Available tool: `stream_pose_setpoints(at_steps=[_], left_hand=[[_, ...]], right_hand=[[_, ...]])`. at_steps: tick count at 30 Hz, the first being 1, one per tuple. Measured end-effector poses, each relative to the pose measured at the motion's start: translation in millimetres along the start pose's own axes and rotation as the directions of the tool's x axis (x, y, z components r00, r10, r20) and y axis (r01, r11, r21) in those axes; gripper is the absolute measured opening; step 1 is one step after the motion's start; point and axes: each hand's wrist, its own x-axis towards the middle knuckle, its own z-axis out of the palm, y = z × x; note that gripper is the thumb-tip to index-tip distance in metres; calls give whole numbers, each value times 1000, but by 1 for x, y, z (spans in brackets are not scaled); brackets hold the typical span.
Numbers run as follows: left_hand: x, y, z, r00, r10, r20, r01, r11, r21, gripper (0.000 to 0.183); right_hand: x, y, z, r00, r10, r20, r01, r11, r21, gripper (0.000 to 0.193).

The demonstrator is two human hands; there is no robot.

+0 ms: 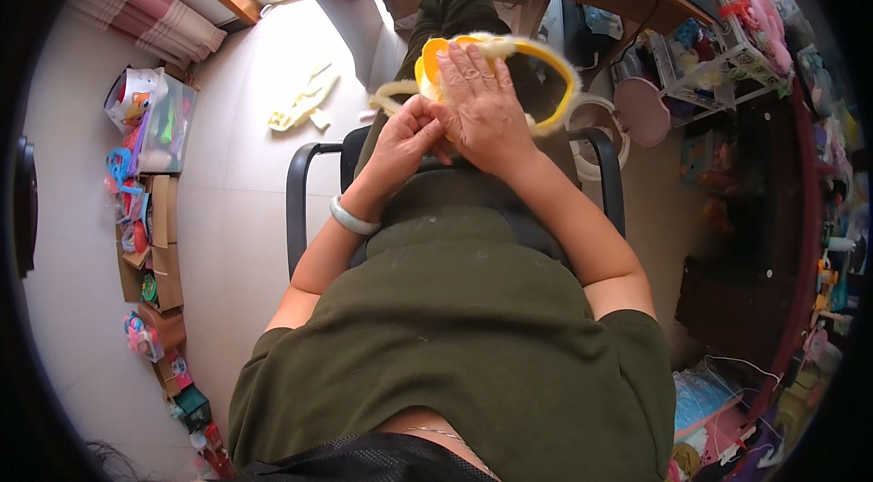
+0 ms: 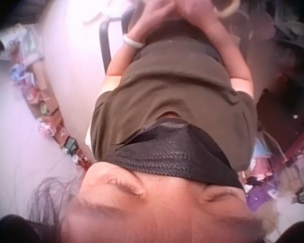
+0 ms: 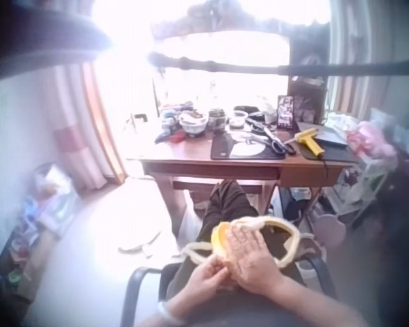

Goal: The person is seated and crafting a yellow fuzzy headband with a butterfly design. They use a hot glue gun to attach a fuzzy trim to the headband, then use scissors to trim the excess material. The person repeatedly adjusts the trim and applies glue to secure it.

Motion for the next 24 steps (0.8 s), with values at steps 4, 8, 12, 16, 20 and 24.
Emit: stream_pose_setpoints(at_steps=[4, 8, 12, 16, 20, 24], left_hand=[[0, 4, -3, 999, -42, -2, 42, 998, 49, 12], [0, 2, -1, 1000, -7, -27, 9, 997, 80, 10], [1, 4, -1, 998, -9, -65, 11, 999, 39, 12], [0, 8, -1, 998, -15, -60, 17, 999, 43, 14], [2, 5, -2, 1000, 13, -8, -13, 999, 29, 13], [2, 4, -2, 999, 41, 4, -41, 996, 77, 10]], right_hand=[[-2, 26, 17, 997, 76, -22, -79, 982, -172, 61], [-14, 60, 15, 984, 164, -73, -179, 931, -319, 57], [-21, 72, -1, 961, 213, -178, -245, 952, -184, 44], [-12, 40, -22, 953, 285, -106, -237, 915, 326, 34], [-11, 23, -16, 968, 211, -132, -187, 967, 174, 44], [4, -9, -25, 995, -92, -47, 90, 994, -54, 58]])
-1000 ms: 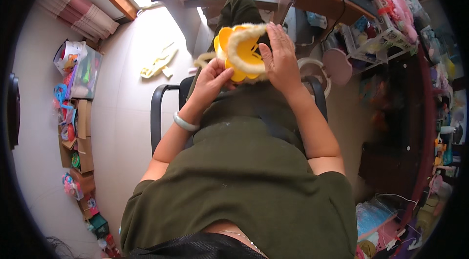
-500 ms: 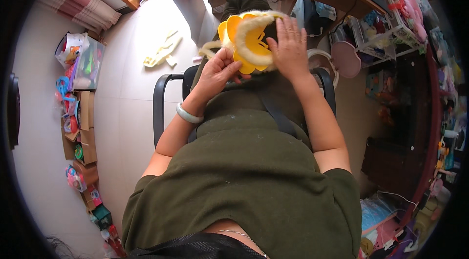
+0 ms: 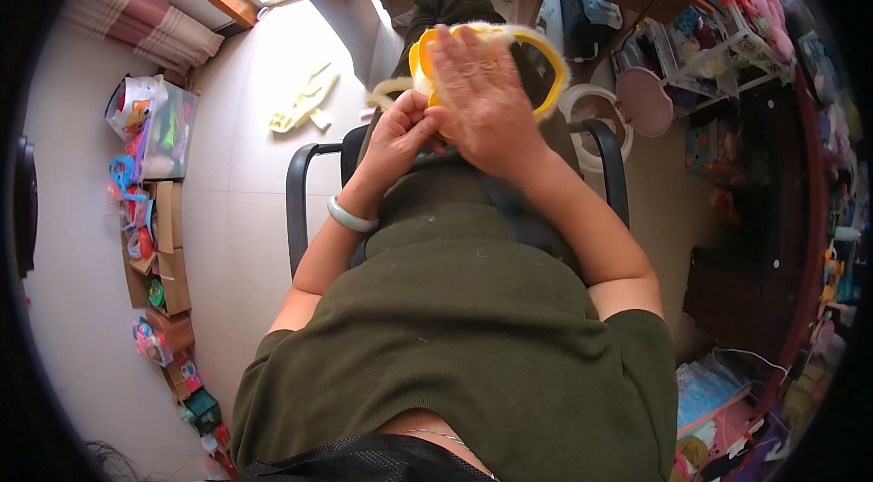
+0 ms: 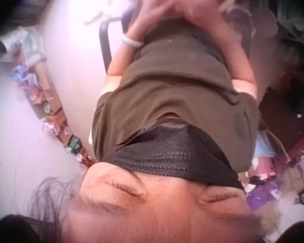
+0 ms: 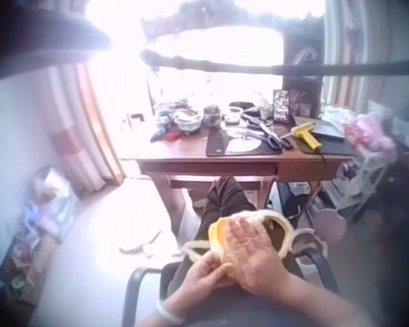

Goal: The person is seated and crafting a yellow fuzzy headband with a butterfly design. They use a hot glue gun to attach a fuzzy trim to the headband, then use scissors to trim the excess material. The person repeatedly adjusts the trim and applies glue to secure it.

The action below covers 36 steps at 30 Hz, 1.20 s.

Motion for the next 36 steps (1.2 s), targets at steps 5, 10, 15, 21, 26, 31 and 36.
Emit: stream_pose_setpoints(at_steps=[5, 10, 15, 21, 26, 31, 36], left_hand=[[1, -9, 2, 999, 42, -2, -42, 999, 16, 8], [0, -10, 0, 995, 71, -65, -73, 997, -20, 10], [2, -12, -5, 990, 89, -105, -92, 996, -19, 12], [2, -3, -6, 970, 55, -236, -128, 943, -308, 16], [3, -5, -4, 986, 42, -161, -100, 922, -375, 19], [1, -6, -3, 997, 11, -73, -37, 930, -365, 21], [0, -8, -3, 997, 30, -69, -45, 972, -230, 22]], right_hand=[[3, 14, 38, 990, 116, 84, -104, 986, -133, 67], [-8, 30, 38, 931, 340, 131, -337, 940, -45, 67], [-26, 49, 23, 907, 415, 72, -421, 898, 131, 50], [-24, 56, -12, 831, 425, -358, -361, 903, 235, 31], [-30, 48, 5, 654, 710, 263, -543, 198, 816, 36], [-8, 46, 9, 627, 665, 406, -345, -230, 910, 26], [2, 49, 15, 689, 648, 323, -294, -157, 943, 19]])
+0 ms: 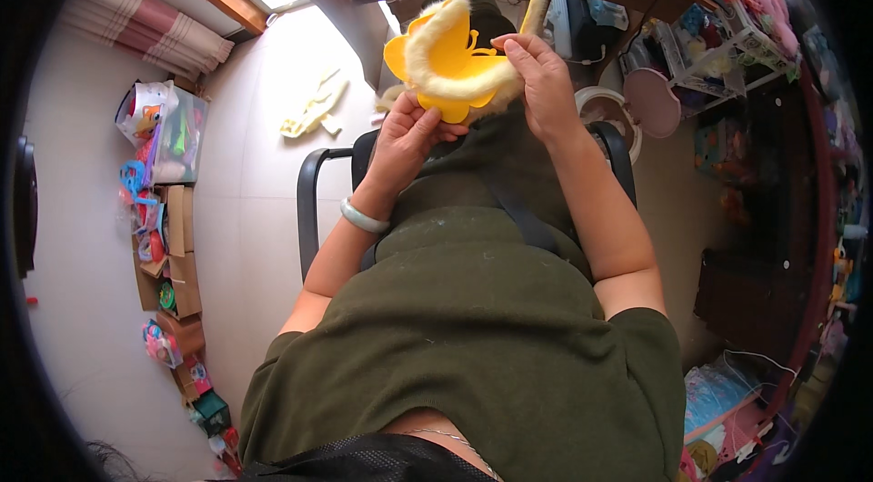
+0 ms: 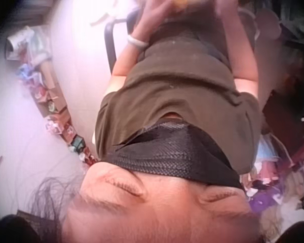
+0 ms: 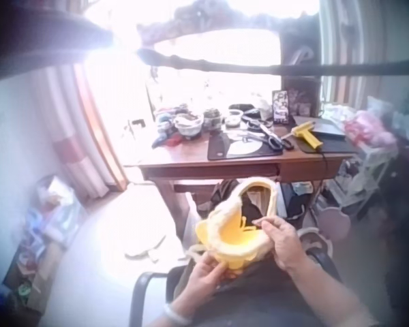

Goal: The person is seated and crafting a yellow fuzzy headband with a butterfly design. They use a hot glue gun to attach a fuzzy trim to the headband, then use scissors to trim the excess material. The person repeatedly adjusts the trim and applies glue to secure it.

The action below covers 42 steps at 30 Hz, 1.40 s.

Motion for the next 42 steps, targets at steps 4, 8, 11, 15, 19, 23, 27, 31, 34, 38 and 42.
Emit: stream_pose_setpoints(at_steps=[4, 8, 11, 15, 19, 23, 27, 31, 34, 38, 42], left_hand=[[-1, 9, -3, 997, -70, -11, 70, 943, 325, 19], [-4, 46, -9, 958, -246, -148, 271, 608, 747, 19], [-1, 66, 14, 954, 286, -85, -60, 463, 885, 35], [18, 55, 38, 850, 511, 124, -240, 168, 956, 74], [29, 41, 33, 841, 530, 113, -190, 94, 977, 51], [29, 38, 18, 855, 518, 13, -223, 346, 911, 36], [29, 35, 8, 908, 404, -113, -162, 585, 795, 26], [30, 31, -1, 884, 467, -36, -217, 476, 852, 19], [26, 33, 1, 893, 433, -124, -160, 562, 811, 22], [18, 39, 13, 917, 359, -173, -120, 663, 739, 38], [17, 40, 17, 916, 398, -54, -115, 388, 915, 42]], right_hand=[[5, -5, -3, 999, -51, -5, 51, 999, -9, 19], [17, -14, -10, 994, -103, 32, 107, 981, -160, 18], [19, -16, -1, 985, -97, 141, 140, 932, -335, 17], [25, -11, 23, 939, -22, 343, 168, 901, -401, 17], [21, -11, 45, 908, 39, 418, 115, 935, -336, 16], [27, -6, 50, 898, 81, 433, 132, 889, -439, 17], [32, 0, 54, 902, 132, 412, 62, 903, -426, 17], [33, 2, 50, 910, 147, 388, 15, 923, -386, 18], [30, -1, 51, 911, 183, 370, -53, 940, -336, 18], [29, 1, 51, 922, 169, 349, -70, 958, -278, 19], [33, 6, 46, 900, 199, 388, -110, 964, -240, 19]])
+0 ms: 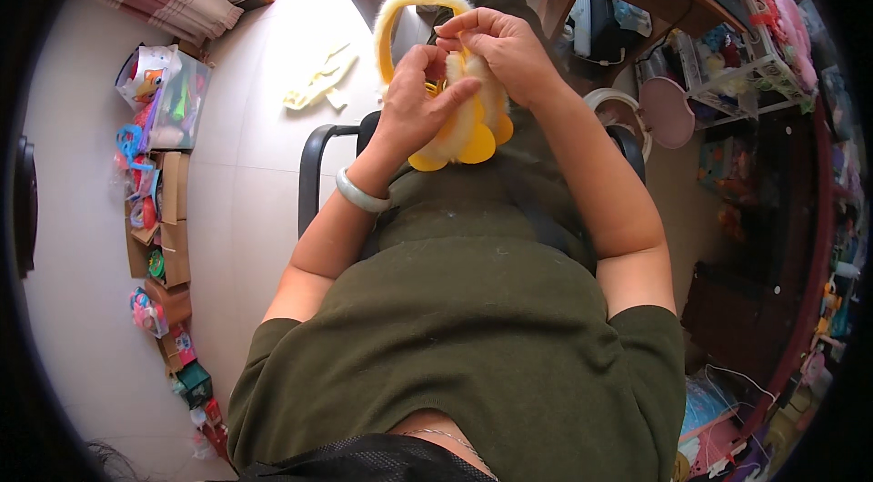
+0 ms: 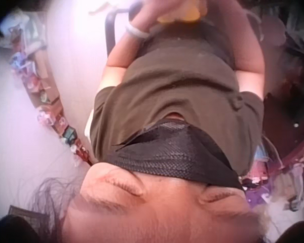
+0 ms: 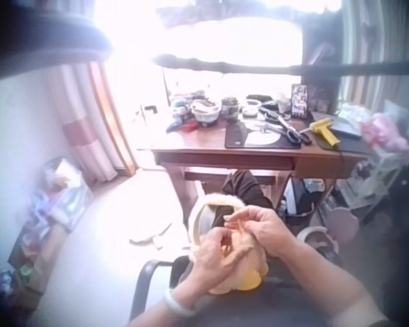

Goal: The person is seated and crafting a yellow fuzzy headband with a butterfly design. They use a hot glue gun to attach a fuzzy trim to the headband, then use scissors to trim the excess material. The person repeatedly adjusts the trim and applies glue to secure it.

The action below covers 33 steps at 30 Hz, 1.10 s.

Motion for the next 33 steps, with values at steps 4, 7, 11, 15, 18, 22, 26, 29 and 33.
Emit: stream_pose_setpoints(at_steps=[4, 7, 11, 15, 18, 22, 26, 29, 33], left_hand=[[0, -11, 1, 999, -6, 48, 9, 999, -50, 28], [0, -13, 2, 998, 12, 54, -9, 998, -62, 22], [-3, -13, 2, 997, 8, 76, 1, 993, -117, 20], [-4, -15, 10, 998, 40, 45, -28, 971, -236, 20], [-2, -16, 11, 996, 70, 50, -54, 962, -269, 17], [-1, -20, 6, 984, 19, 177, 40, 946, -322, 13], [1, -23, -2, 956, -18, 292, 145, 896, -420, 20], [5, -23, -9, 942, -19, 334, 203, 825, -527, 30], [14, -3, -29, 867, -178, 466, 404, 799, -445, 41]], right_hand=[[-3, 2, -1, 999, -8, 52, 5, 998, 56, 23], [-11, -2, 2, 993, 6, 121, -2, 1000, -29, 33], [-28, -4, 0, 984, -70, 164, 128, 917, -379, 48], [-39, 7, 1, 978, -187, 94, 202, 963, -178, 34], [-40, 11, 0, 966, -250, 71, 258, 954, -151, 28], [-41, 15, -2, 961, -268, 62, 273, 958, -86, 27], [-42, 15, 0, 969, -241, 46, 244, 967, -69, 29], [-38, 15, 2, 976, -209, 62, 214, 974, -79, 30], [-31, 13, 4, 984, -157, 86, 161, 986, -42, 31]])
